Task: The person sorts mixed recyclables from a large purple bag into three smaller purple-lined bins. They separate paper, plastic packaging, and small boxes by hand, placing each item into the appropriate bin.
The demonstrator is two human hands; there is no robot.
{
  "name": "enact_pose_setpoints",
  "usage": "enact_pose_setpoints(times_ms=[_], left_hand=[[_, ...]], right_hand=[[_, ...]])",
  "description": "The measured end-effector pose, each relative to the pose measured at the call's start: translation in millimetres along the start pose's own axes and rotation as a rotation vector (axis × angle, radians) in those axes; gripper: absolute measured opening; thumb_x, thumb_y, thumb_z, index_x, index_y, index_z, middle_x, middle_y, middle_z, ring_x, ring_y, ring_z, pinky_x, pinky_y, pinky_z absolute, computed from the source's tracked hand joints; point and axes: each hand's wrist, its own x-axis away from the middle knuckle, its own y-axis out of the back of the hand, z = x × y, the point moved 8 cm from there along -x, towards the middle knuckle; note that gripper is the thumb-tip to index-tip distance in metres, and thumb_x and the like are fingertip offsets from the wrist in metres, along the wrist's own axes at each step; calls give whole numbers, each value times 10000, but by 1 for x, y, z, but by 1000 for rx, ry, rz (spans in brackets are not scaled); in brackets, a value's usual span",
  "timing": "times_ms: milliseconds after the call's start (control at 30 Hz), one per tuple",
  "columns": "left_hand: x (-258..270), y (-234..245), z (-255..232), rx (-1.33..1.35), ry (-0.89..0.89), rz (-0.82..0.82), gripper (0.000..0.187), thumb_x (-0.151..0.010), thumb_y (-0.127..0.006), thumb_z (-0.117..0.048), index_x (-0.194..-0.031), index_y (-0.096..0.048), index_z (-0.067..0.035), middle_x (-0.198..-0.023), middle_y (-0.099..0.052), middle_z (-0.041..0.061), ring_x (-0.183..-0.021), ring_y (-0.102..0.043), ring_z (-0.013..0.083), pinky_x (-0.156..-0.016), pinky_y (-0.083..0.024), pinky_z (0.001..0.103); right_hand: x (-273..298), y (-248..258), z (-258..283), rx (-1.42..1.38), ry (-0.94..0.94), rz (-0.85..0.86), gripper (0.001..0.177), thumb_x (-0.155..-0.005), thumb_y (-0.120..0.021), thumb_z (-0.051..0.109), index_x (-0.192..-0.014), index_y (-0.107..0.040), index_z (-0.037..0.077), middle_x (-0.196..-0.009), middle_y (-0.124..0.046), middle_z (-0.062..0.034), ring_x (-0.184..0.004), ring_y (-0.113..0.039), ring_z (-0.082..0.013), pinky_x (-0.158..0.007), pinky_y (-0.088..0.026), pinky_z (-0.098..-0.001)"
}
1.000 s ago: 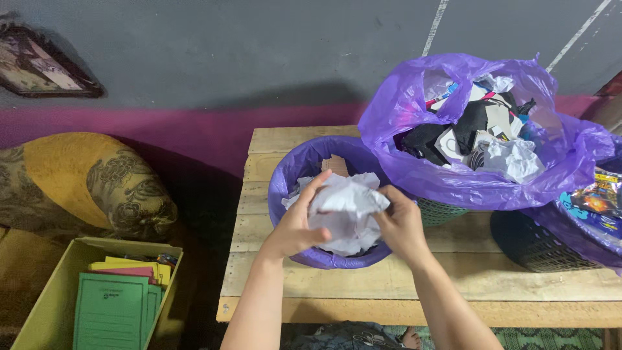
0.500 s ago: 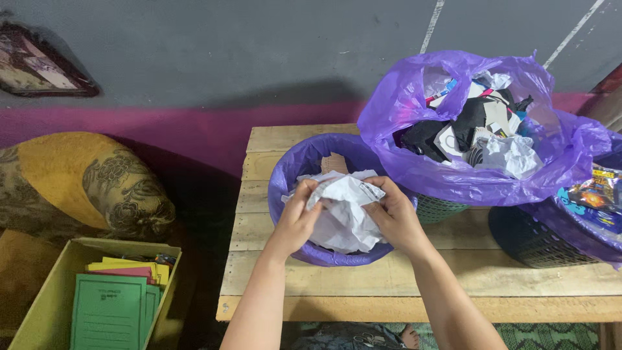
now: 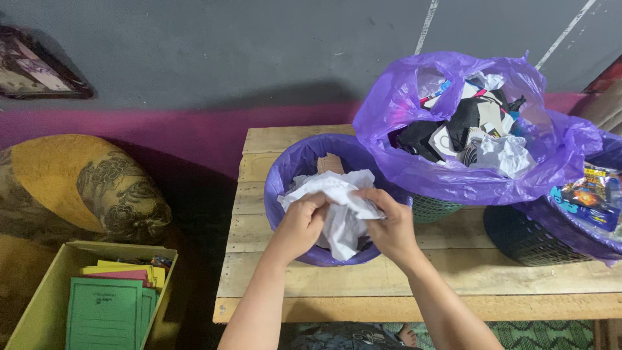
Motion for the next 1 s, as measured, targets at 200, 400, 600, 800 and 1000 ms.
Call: enact_pose_setpoints(times_ms=[200,400,600,800,1000], left_hand=[[-5,41,-9,-18,41,-102,322,-990,-468,-48,-1192,-710,-119,-1218,-749,59,-1050,-748,248,-914,-558,351],[-14,49,-29,-377,-47,-99,247,-961,-613,-160,-1177,-733,-172,-1332,-679,84,-1224,-583,284,-1016,-464,421],[-7,20,-28,-655,-258,75,241,-863,-736,-278,-1079,-776,-177,-1294,-700,23,-1237,-586,256,-1058,-436,477],[-9,-20,18,-761,-74,437,350,-842,-748,-398,-1132,-758,-202,-1212,-735,-50,-1208,-640,177,-930,-531,422],[-9,-46,74,-959,177,766,439,-895,-704,-511,-1255,-725,-261,-1305,-673,11,-1215,-632,222,-973,-533,407]], right_hand=[[5,9,-40,304,-381,-25,348,-1072,-671,162,-789,-558,-7,-537,-448,-111,-481,-430,-226,-468,-359,-368],[-6,9,49,555,204,-194,338,-776,-662,63,-1079,-643,-85,-998,-656,-233,-948,-606,-402,-802,-501,-462],[-10,-20,20,392,41,407,206,-906,-711,163,-1107,-730,122,-1287,-680,-77,-1217,-607,-304,-1052,-502,-447],[7,-57,-42,697,-72,1028,523,-922,-657,407,-1380,-576,167,-1495,-475,-87,-1424,-360,-394,-1124,-332,-553],[31,-89,-89,821,-170,1438,660,-926,-633,446,-1504,-448,188,-1608,-359,-49,-1421,-383,-376,-1120,-405,-520]])
